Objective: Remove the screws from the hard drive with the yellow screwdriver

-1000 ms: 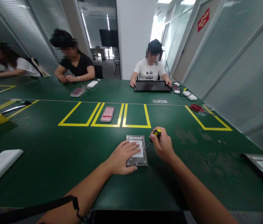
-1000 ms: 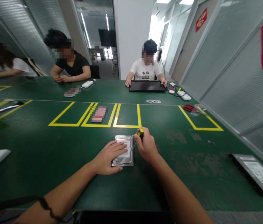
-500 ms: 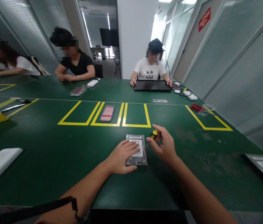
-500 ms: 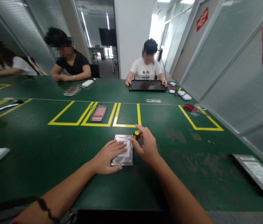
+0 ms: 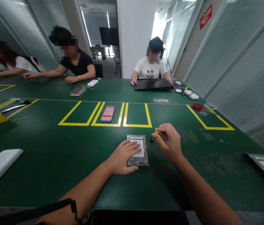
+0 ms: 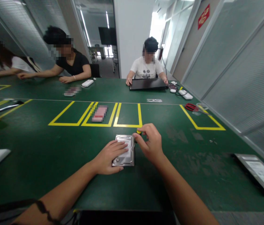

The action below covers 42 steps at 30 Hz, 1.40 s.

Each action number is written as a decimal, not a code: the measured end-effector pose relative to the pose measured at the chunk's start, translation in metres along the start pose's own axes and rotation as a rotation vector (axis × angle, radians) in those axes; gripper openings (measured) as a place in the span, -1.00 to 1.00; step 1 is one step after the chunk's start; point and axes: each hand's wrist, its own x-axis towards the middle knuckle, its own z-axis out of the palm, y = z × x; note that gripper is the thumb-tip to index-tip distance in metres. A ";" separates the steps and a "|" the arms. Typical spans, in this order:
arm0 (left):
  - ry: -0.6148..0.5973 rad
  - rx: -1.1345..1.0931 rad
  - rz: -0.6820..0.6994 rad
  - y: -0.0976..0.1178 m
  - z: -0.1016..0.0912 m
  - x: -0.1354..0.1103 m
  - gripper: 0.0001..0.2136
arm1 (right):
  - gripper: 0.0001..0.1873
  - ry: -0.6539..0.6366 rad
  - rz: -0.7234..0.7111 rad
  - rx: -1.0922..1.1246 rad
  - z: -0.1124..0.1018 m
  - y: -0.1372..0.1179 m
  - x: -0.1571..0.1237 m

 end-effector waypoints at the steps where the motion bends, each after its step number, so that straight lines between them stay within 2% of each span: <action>1: 0.001 -0.002 0.000 0.000 0.000 0.000 -0.29 | -0.94 -0.006 0.009 -0.011 -0.001 -0.001 0.002; 7: 0.006 -0.008 0.000 -0.001 0.002 0.000 -0.27 | -0.95 -0.084 0.072 -0.074 -0.007 -0.001 0.013; 14: -0.003 -0.005 -0.003 -0.001 0.002 0.000 -0.27 | -0.92 -0.142 0.038 -0.023 -0.005 -0.002 0.017; 21: 0.007 -0.020 0.002 -0.002 0.003 0.001 -0.27 | -0.95 0.000 0.029 0.017 0.003 -0.002 0.008; 33: 0.016 -0.032 0.000 -0.002 0.001 0.002 -0.27 | -0.93 0.066 0.107 0.004 0.007 -0.001 -0.001; 42: 0.025 -0.042 -0.005 0.000 -0.001 0.004 -0.30 | -0.92 0.081 0.027 0.041 0.009 -0.001 0.001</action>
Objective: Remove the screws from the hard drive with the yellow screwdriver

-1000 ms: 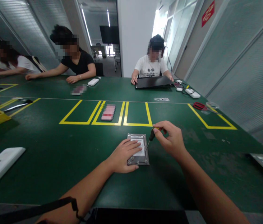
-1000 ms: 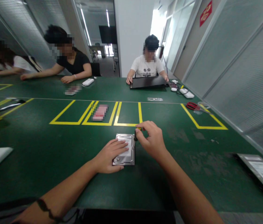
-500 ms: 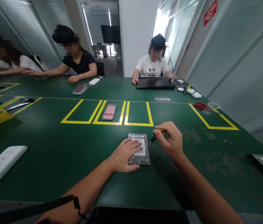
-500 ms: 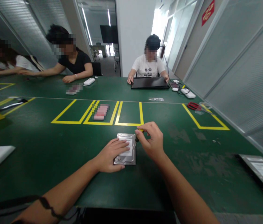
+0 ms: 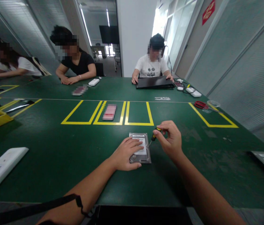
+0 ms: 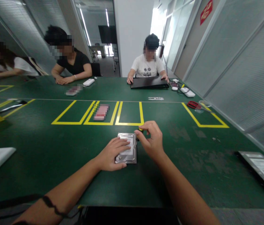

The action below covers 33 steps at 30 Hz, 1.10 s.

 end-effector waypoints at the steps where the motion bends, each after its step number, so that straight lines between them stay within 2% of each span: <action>1: 0.002 -0.001 0.000 0.000 0.000 0.000 -0.31 | -0.94 0.002 -0.002 0.000 0.000 -0.001 0.000; 4: 0.010 -0.002 0.002 0.000 0.000 0.000 -0.31 | -0.98 -0.005 0.008 -0.007 0.000 -0.002 0.000; 11: 0.013 -0.006 -0.001 0.000 0.000 0.000 -0.33 | -0.84 -0.018 0.084 -0.009 -0.001 -0.001 -0.006; 25: 0.022 0.003 -0.003 0.003 0.000 0.000 -0.34 | -0.95 0.008 0.043 -0.017 0.002 -0.007 -0.003; 33: 0.024 0.004 -0.013 0.004 0.001 0.000 -0.36 | -0.85 -0.020 0.084 -0.023 0.002 -0.004 -0.007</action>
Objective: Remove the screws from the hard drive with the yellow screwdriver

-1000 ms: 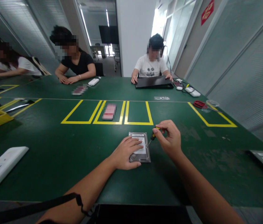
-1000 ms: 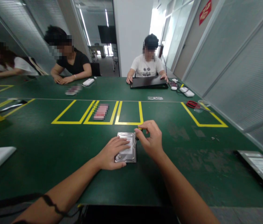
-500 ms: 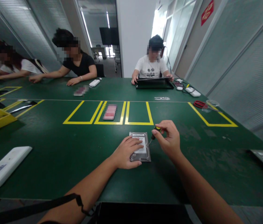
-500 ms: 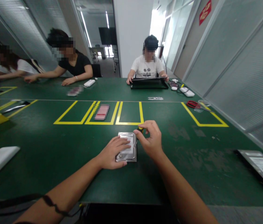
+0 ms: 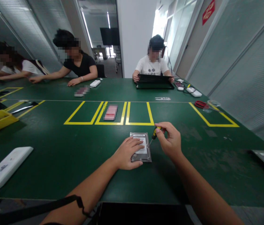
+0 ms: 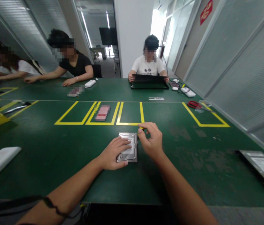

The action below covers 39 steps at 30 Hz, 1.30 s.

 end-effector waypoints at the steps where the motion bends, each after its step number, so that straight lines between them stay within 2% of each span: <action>1: 0.001 -0.002 0.000 0.000 0.000 0.000 -0.36 | -0.84 -0.003 0.005 0.006 0.000 0.001 -0.001; 16: 0.056 -0.059 -0.028 -0.003 0.001 0.006 -0.52 | -0.88 0.042 0.011 -0.004 -0.001 0.000 -0.003; 22: 0.069 -0.068 -0.030 -0.004 0.001 0.006 -0.56 | -0.84 0.028 0.090 0.042 0.000 0.006 -0.008; 30: 0.087 -0.075 -0.024 -0.004 0.002 0.007 -0.58 | -0.88 0.039 -0.071 0.055 0.001 0.004 -0.003; 39: 0.092 -0.077 -0.018 -0.003 0.002 0.006 -0.58 | -0.92 0.050 -0.051 0.000 0.000 -0.001 -0.003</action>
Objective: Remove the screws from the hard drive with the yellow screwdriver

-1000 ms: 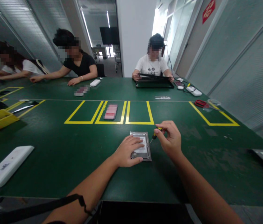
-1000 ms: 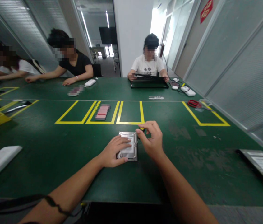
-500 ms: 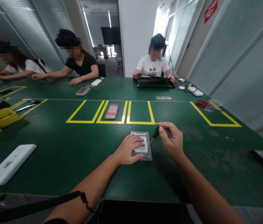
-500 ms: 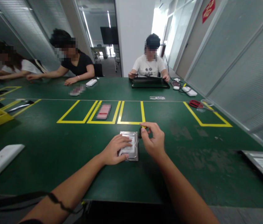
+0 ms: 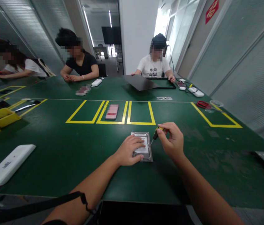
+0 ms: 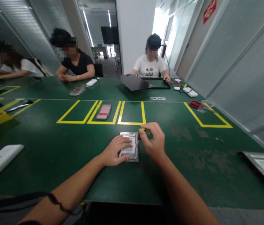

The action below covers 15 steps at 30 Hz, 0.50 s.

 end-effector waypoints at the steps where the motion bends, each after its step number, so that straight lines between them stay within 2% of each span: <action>1: 0.000 -0.001 0.002 0.000 0.000 0.000 -0.58 | -0.90 -0.004 0.008 0.000 0.000 0.001 -0.001; 5: -0.006 -0.003 0.007 -0.002 0.001 -0.001 -0.57 | -0.85 -0.013 0.024 0.019 0.000 0.004 -0.002; 15: -0.007 0.001 0.005 0.001 0.000 0.000 -0.57 | -0.88 -0.009 0.001 -0.015 0.001 0.000 -0.001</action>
